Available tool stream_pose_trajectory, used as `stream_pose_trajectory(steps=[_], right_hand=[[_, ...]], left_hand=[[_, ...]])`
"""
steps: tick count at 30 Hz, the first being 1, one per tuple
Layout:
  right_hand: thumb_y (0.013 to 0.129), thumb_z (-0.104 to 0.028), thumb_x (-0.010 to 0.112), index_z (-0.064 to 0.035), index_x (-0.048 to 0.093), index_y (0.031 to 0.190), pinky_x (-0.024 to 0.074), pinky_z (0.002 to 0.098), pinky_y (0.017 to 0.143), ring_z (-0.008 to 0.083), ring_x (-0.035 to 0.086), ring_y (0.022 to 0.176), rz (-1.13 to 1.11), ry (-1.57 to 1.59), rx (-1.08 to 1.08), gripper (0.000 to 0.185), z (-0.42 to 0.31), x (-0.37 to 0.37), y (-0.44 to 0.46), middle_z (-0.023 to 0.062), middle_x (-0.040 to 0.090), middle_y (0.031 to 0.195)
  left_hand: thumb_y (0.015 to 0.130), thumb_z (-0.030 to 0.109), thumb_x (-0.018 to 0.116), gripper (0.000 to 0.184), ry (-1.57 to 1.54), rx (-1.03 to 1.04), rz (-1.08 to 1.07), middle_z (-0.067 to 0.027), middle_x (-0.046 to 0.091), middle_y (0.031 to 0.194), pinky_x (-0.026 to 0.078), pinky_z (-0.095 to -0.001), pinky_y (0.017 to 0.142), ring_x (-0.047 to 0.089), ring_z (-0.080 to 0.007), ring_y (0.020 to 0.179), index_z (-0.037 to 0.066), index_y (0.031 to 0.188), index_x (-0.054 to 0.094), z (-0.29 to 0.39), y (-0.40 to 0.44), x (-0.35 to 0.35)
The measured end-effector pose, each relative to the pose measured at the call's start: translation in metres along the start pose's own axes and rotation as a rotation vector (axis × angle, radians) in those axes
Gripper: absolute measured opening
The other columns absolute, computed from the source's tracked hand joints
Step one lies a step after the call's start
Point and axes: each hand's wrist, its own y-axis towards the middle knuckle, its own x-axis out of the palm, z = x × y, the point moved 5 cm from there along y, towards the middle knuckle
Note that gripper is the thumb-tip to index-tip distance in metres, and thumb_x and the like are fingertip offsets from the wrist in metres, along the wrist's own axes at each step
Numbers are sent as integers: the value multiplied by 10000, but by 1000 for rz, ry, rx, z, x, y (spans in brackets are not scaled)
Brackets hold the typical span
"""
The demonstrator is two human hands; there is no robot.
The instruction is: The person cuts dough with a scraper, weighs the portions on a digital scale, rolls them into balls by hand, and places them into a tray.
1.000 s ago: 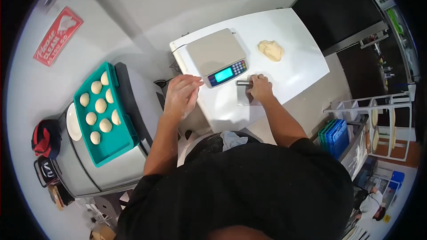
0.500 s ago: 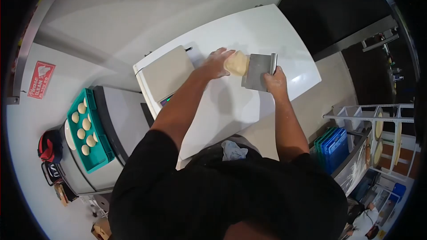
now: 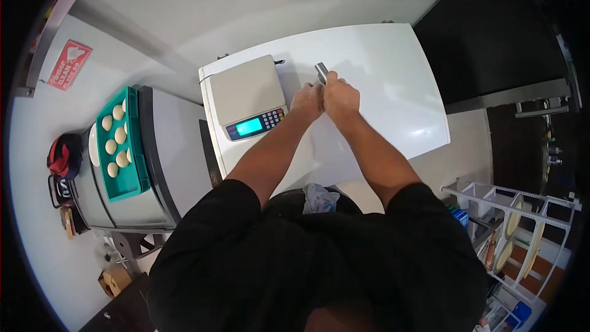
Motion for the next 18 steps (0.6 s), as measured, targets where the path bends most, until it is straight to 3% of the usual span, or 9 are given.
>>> stream_pose_trajectory(steps=[5, 7, 9, 11, 15, 16, 18], right_hand=[[859, -159, 606, -6, 484, 1218, 541, 516, 877, 446, 689, 980, -29, 92, 12, 409, 37, -1, 45, 284, 700, 1035], [858, -163, 620, -2, 503, 1224, 536, 512, 881, 446, 688, 992, 49, 192, 41, 416, 59, -7, 35, 288, 697, 1051], [858, -168, 633, 2, 521, 1229, 531, 508, 886, 446, 686, 1005, 92, 305, 79, 423, 79, -1, 14, 291, 695, 1066], [858, -185, 657, -6, 533, 1205, 545, 497, 844, 451, 691, 976, 316, 534, 86, 410, 94, -5, -6, 290, 700, 1006], [858, -168, 681, -10, 567, 1184, 538, 488, 827, 445, 691, 960, 244, 570, 134, 380, 101, -21, -34, 271, 708, 1019], [858, -168, 681, -10, 567, 1184, 538, 488, 827, 445, 691, 960, 242, 571, 138, 380, 104, -27, -37, 271, 708, 1019], [852, -128, 705, -6, 571, 1167, 533, 463, 831, 426, 687, 950, 274, 609, 132, 364, 116, -39, -51, 249, 701, 1022]], left_hand=[[835, 277, 747, 389, 18, 32, 2, -147, 667, 1182, 530, -477, 963, 652, -367, 1079, 104, 1175, 672, 11, -20, -47], [844, 345, 731, 450, -47, 204, 461, -149, 659, 1215, 519, -473, 971, 636, -349, 1111, 133, 1236, 670, -22, -41, -77], [860, 457, 720, 545, -380, -45, 438, -110, 623, 1359, 455, -468, 1069, 543, -302, 1289, 139, 1297, 646, -67, -61, -126], [883, 436, 716, 579, 153, -307, 310, -131, 597, 1401, 429, -442, 1095, 477, -312, 1370, 119, 1355, 606, -68, -87, -176], [899, 406, 712, 542, 545, -287, 521, -158, 580, 1423, 445, -424, 1072, 516, -339, 1336, 115, 1347, 621, -142, -84, -142], [899, 406, 712, 542, 547, -285, 516, -158, 580, 1423, 445, -424, 1072, 516, -339, 1336, 115, 1347, 621, -141, -85, -148], [910, 382, 706, 480, 207, -261, 722, -142, 634, 1350, 451, -405, 1061, 550, -331, 1287, 169, 1336, 652, -126, -100, -175]])
